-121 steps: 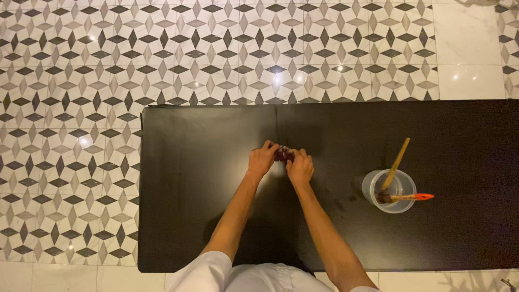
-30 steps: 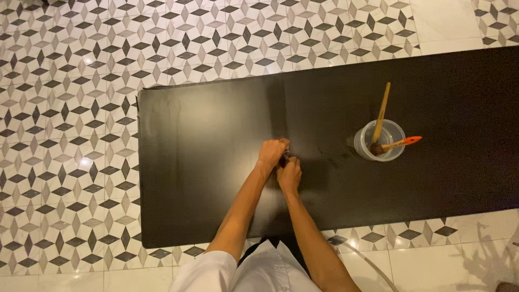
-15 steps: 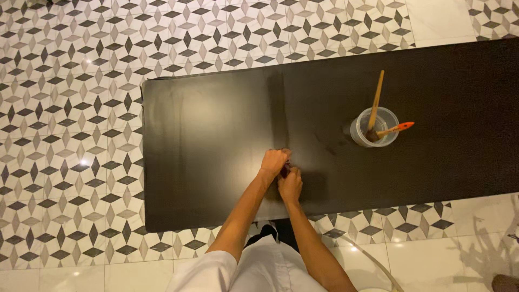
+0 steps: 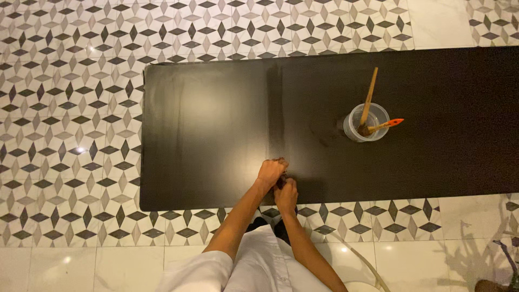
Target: The person applies a liquid from a container onto a black leather surface using a brush and then buffs the treated area with a cloth.
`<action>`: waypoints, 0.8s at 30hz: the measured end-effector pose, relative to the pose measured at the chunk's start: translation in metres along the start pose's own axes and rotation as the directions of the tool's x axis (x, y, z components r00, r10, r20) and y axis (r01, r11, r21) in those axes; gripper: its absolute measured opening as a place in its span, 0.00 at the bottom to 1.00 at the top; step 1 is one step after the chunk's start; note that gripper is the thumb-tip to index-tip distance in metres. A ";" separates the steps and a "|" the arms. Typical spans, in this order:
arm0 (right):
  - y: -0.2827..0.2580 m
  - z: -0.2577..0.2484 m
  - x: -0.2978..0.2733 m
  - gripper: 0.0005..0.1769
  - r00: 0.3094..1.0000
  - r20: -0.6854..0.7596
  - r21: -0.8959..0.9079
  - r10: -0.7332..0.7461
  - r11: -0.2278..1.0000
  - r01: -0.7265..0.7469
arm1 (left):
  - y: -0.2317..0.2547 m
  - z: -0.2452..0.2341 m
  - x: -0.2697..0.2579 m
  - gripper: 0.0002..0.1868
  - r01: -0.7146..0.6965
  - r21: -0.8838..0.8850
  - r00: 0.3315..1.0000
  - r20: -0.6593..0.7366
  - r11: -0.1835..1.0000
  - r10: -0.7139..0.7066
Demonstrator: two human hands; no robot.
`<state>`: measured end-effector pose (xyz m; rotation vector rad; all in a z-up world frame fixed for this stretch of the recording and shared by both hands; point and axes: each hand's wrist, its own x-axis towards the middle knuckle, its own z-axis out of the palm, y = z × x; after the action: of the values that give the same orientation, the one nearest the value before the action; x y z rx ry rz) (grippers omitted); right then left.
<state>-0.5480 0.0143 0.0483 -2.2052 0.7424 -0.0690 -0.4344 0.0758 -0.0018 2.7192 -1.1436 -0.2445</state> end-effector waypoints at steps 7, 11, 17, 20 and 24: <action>0.019 -0.009 -0.030 0.21 1.000 0.018 -0.013 -0.021 1.000 0.021 | 0.022 -0.004 -0.037 0.08 0.000 -0.077 0.998 -0.061 0.997 -0.005; 0.026 -0.012 -0.045 0.19 1.000 0.029 0.035 -0.011 0.999 0.010 | 0.034 -0.011 -0.054 0.11 0.024 -0.107 0.998 -0.058 0.994 -0.031; 0.034 -0.019 -0.055 0.17 0.997 0.075 -0.080 0.003 0.997 0.003 | 0.044 -0.016 -0.072 0.09 0.080 -0.172 0.995 -0.043 0.982 -0.088; 0.042 -0.022 -0.057 0.16 0.994 0.102 -0.106 -0.043 0.993 0.054 | 0.046 -0.009 -0.080 0.06 0.082 -0.172 0.987 -0.119 0.982 -0.103; 0.047 -0.029 -0.054 0.15 0.973 0.232 -0.165 0.018 0.986 0.021 | 0.049 -0.006 -0.087 0.10 0.141 -0.200 0.987 -0.053 0.970 -0.155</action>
<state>-0.6237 -0.0005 0.0450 -2.3211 0.6340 0.2566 -0.5265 0.1051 0.0219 2.6177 -0.8507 -0.2668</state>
